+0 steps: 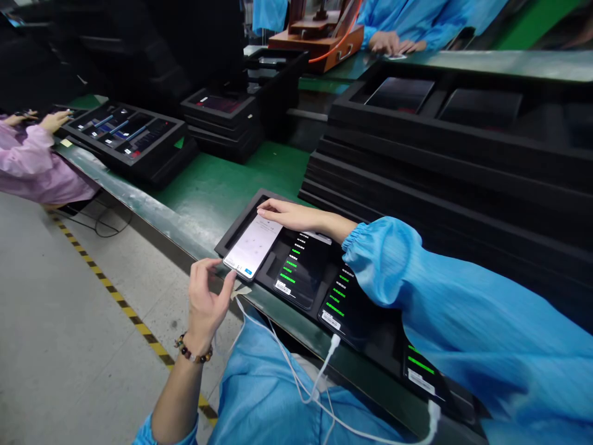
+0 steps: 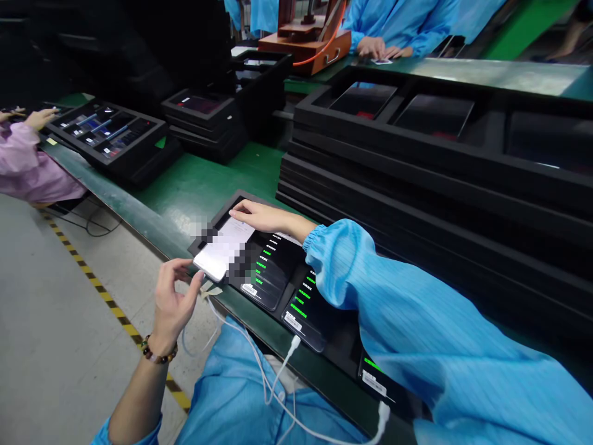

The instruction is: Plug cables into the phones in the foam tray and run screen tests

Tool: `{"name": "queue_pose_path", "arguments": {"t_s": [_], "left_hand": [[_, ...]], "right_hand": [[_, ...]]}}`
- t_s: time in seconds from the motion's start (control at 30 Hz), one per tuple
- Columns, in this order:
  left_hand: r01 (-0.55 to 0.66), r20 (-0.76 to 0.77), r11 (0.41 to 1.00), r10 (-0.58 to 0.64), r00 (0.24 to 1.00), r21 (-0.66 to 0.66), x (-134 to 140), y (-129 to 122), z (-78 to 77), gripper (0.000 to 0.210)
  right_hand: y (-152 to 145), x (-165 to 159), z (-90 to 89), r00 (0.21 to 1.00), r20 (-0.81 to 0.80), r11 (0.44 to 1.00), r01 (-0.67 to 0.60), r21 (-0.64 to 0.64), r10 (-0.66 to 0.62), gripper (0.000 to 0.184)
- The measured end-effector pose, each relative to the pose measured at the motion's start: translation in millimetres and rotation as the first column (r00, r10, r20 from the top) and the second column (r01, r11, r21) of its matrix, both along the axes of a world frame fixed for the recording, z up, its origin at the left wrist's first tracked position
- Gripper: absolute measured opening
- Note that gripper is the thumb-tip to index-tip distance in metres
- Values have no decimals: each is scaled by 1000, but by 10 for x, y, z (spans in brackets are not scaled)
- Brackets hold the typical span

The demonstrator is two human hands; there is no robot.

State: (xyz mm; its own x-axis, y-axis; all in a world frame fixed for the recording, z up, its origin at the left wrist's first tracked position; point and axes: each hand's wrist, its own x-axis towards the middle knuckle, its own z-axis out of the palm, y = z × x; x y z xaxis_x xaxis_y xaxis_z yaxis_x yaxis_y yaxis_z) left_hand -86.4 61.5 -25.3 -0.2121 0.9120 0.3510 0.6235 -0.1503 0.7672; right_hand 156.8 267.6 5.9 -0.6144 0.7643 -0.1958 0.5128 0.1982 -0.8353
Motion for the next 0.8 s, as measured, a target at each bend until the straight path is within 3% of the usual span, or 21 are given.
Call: {"name": "queue_pose_path", "arguments": {"t_s": [0.07,0.13,0.3,0.53,0.8], "left_hand": [[75,-206,988,-46,977,135,4,-26,46,35],[176,-331,972,-117,936,156,-5,-44,93,34],[246,-472,955,-142,870,167,-33,-24,140,18],[290,-484,956,-232,844,48,-13,54,165,38],[237,-363,966,-186,913,102,-124,34,148,44]], "right_hand": [[18,3,-15,1000,-7,1000,-3,2,3,43],[32,7,-28,1000,-11,1000,-7,5,7,43],[33,13,-38,1000,-15,1000,-10,12,10,43],[9,6,1,1000,-16,1000,-13,13,13,44],[-14,46,-17,999,-27,999,-38,34,39,53]]}}
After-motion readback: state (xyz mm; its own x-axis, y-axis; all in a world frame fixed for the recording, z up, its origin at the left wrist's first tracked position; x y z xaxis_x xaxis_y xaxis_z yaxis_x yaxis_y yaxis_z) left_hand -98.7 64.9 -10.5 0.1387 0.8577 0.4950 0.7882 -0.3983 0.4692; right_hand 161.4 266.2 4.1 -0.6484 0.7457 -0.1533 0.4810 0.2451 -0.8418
